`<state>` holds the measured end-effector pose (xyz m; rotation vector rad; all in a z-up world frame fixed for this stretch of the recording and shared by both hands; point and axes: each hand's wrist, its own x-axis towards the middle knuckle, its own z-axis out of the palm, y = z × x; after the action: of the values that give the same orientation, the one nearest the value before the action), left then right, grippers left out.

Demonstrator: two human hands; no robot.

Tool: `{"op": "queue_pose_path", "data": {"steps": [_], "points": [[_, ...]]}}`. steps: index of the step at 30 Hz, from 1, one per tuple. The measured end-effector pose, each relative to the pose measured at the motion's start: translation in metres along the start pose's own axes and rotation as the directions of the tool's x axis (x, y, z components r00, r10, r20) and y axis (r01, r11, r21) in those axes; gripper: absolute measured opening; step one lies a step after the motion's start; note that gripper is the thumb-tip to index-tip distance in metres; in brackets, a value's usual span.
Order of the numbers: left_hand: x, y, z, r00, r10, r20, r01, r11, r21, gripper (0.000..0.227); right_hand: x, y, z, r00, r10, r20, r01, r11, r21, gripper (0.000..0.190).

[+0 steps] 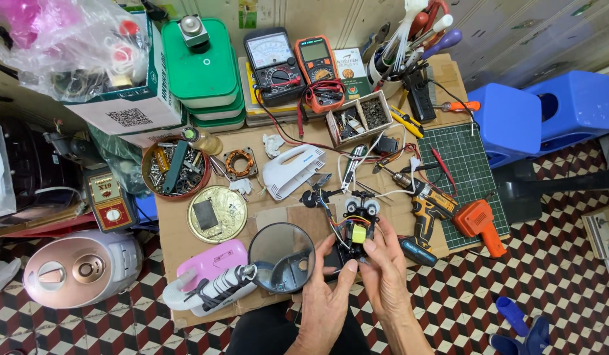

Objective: Inspecting and repairing an electronic assembly from an appliance on a workbench.

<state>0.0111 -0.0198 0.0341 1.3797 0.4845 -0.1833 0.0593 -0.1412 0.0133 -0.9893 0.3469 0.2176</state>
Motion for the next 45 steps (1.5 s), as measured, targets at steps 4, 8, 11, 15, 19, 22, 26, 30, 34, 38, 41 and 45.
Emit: {"op": "queue_pose_path", "data": {"steps": [4,8,11,15,19,22,26,30,34,38,41,45], "points": [[0.004,0.004,0.005,0.999,-0.04,-0.004,0.04,0.997,0.068,0.064,0.001,0.001,-0.001,1.0,-0.013,0.0,0.013,1.0,-0.001,0.074],[0.009,-0.002,0.007,0.999,-0.049,-0.013,0.049,0.999,-0.019,0.067,0.001,-0.001,0.0,1.0,0.017,-0.014,-0.017,1.0,0.004,0.073],[0.011,-0.009,0.008,1.0,0.0,-0.022,0.0,1.0,-0.031,0.067,0.001,-0.001,0.0,1.0,0.025,-0.014,-0.025,1.0,0.0,0.073],[0.011,-0.005,0.01,0.998,0.059,-0.033,-0.061,0.996,-0.061,0.07,0.002,-0.001,0.0,1.0,0.028,-0.014,-0.028,1.0,-0.004,0.073],[0.012,-0.004,0.009,0.996,0.084,-0.018,-0.083,0.996,0.019,0.073,0.004,0.003,-0.009,1.0,0.026,0.003,-0.026,1.0,0.015,0.073],[0.012,-0.007,0.009,0.998,0.052,0.022,-0.053,0.996,0.068,0.073,0.005,0.006,-0.017,0.999,0.033,-0.005,-0.033,0.998,0.046,0.072],[0.012,-0.01,0.008,0.994,0.101,0.041,-0.101,0.995,0.02,0.076,0.005,0.009,-0.021,0.999,0.053,-0.005,-0.053,0.997,0.054,0.074],[0.015,-0.003,0.006,0.995,0.011,0.103,-0.008,1.0,-0.031,0.072,0.001,0.006,-0.016,0.999,0.048,0.008,-0.048,0.999,-0.002,0.079],[0.015,-0.002,0.008,0.995,-0.044,0.087,0.047,0.998,-0.04,0.075,-0.001,0.008,-0.022,0.998,0.067,0.004,-0.067,0.997,-0.032,0.083],[0.013,-0.007,0.01,0.996,-0.055,0.063,0.061,0.994,-0.088,0.076,-0.001,0.008,-0.025,0.996,0.08,0.027,-0.078,0.994,-0.072,0.089],[0.01,-0.006,0.011,1.0,0.009,0.03,-0.007,0.998,-0.069,0.072,-0.002,0.007,-0.026,0.995,0.095,0.04,-0.09,0.99,-0.11,0.091],[0.01,-0.012,0.012,0.999,0.052,0.018,-0.05,0.996,-0.076,0.07,-0.004,0.005,-0.032,0.99,0.092,0.103,-0.082,0.992,-0.096,0.09]]}}
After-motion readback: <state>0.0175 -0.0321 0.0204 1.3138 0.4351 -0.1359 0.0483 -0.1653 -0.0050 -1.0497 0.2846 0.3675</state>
